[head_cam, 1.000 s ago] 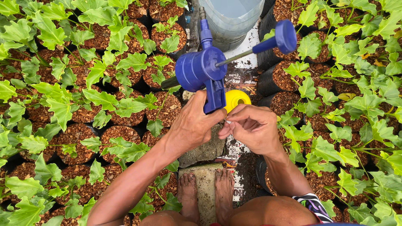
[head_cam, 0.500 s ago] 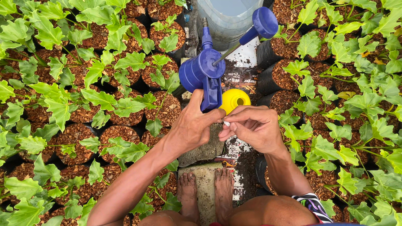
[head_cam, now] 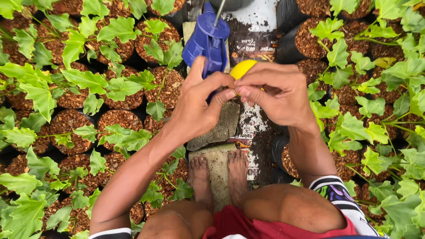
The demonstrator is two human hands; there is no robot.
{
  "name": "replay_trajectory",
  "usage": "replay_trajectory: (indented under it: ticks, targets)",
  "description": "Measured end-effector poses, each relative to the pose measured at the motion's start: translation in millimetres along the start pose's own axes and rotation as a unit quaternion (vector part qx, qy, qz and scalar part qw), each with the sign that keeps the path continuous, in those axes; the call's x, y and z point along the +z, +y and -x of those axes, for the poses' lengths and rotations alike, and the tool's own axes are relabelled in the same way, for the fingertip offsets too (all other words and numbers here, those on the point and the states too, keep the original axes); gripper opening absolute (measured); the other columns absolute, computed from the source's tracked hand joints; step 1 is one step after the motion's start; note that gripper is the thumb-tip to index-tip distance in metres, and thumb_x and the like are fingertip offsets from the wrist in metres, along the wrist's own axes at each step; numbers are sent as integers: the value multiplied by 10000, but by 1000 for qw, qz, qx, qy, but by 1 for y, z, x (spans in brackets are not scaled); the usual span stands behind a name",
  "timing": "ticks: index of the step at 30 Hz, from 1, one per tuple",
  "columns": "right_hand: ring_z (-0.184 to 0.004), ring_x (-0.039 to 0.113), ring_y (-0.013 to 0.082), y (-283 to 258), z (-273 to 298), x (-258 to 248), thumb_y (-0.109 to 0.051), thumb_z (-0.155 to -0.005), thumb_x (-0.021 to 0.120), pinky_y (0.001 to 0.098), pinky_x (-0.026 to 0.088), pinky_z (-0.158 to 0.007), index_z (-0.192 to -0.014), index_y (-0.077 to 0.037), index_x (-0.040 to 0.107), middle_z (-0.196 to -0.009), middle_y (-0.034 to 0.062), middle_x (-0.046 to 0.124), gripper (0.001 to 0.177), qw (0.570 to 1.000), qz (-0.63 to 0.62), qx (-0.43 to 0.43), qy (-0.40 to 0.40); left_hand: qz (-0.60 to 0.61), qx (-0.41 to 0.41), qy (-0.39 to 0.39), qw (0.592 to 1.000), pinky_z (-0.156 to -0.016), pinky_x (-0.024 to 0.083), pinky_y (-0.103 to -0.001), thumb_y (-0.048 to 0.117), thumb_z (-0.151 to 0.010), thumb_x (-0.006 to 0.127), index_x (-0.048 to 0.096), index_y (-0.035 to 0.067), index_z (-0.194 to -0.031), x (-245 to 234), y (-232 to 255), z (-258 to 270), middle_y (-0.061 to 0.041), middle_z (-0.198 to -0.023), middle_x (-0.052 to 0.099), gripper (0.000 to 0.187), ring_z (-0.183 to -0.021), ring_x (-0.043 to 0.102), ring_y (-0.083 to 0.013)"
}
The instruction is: The person disassembles a hand-pump sprayer, cleans and reassembles the internal pump components using water from a bucket, and then tests the pump mechanism by hand.
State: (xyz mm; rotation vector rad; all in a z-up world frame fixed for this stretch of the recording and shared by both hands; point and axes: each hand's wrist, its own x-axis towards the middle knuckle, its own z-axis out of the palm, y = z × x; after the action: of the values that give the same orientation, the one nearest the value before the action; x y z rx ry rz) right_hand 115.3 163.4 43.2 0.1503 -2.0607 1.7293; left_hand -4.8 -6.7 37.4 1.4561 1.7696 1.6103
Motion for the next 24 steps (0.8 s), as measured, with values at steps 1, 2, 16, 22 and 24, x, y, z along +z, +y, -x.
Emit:
replay_trajectory:
  ticks: [1,2,16,22,24]
  targets:
    - [-658,659,183,-1,-5,-2,92,-931,680,271,601,-545,-969,47,744,-771,164,670,87,1000,10,-11,-8,39,-26,10,999,-837,435,-437,-12,-972,603,671,82,-994,-2,3,-3,-146,-982,399,118,-896,435,-265]
    - [-658,659,183,-1,-5,-1,92,-931,680,271,601,-545,-969,47,744,-771,164,670,87,1000,8,-5,-6,42,-31,7,999,-837,435,-437,-12,-972,603,671,82,-994,0,1,-2,-146,-982,399,118,-896,435,-265]
    - [-670,459,304,42,-15,3,-31,-1084,592,449,354,-625,-918,72,580,-754,158,499,195,909,347,-202,111,158,-115,3,981,-513,385,-219,163,-1040,642,640,86,-973,7,-42,-25,-17,-778,500,102,-560,481,-77]
    - [-702,480,231,57,8,-64,-97,-1229,527,425,409,-808,-702,-3,495,-673,112,530,536,905,335,-50,258,50,-9,35,998,-957,425,-353,144,-1046,696,737,91,-1084,-18,-44,-60,-26,-1066,742,77,-1033,573,-153]
    - [-974,495,279,59,19,-88,19,-1109,575,451,431,-924,-859,37,605,-942,159,549,252,920,332,-17,208,62,6,37,997,-904,462,-314,145,-1052,702,731,79,-1073,-21,-46,-74,-19,-1058,729,76,-990,600,-129]
